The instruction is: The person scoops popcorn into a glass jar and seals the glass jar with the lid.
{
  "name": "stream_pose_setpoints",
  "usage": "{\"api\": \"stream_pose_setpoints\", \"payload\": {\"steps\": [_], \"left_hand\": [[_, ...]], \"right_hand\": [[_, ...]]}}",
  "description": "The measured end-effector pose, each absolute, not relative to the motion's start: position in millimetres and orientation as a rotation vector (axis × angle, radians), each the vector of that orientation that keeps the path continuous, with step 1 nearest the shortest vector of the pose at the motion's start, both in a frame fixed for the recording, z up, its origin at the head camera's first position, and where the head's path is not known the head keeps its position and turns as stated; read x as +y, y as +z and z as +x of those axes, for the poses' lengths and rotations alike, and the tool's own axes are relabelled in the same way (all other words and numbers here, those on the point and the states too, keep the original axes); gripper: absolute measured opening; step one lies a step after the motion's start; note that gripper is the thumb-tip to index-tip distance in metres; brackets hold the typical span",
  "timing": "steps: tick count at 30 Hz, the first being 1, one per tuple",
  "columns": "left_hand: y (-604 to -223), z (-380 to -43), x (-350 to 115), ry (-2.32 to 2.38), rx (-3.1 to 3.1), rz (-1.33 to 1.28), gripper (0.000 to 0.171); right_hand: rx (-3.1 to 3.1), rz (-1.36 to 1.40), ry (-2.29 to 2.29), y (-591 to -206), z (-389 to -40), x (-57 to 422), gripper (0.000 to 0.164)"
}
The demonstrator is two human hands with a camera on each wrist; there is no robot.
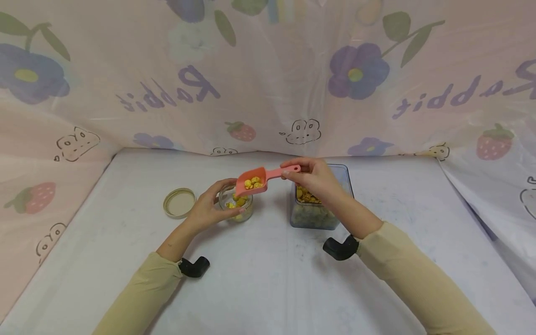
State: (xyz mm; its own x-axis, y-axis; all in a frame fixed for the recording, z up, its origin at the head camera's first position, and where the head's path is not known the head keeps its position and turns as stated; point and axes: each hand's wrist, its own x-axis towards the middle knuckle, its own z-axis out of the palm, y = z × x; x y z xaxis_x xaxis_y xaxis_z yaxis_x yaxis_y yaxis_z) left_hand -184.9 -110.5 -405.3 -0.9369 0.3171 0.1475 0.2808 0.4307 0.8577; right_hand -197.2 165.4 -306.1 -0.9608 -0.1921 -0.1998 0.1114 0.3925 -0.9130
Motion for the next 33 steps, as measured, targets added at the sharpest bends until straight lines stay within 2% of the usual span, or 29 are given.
{"api": "stream_pose_setpoints", "payload": {"steps": [11,33], "left_hand": [[-404.1,-183.3,-109.5,1.582,2.612,0.539,0.079],[-406.8,-184.3,-110.5,1.615,2.587,0.548,0.079]], "right_hand": [[2.435,-0.121,-1.571,-308.4,-198.6,163.7,0.035],[2.451,-0.14,-1.558,-306.7,-196.4,166.1,0.036]]}}
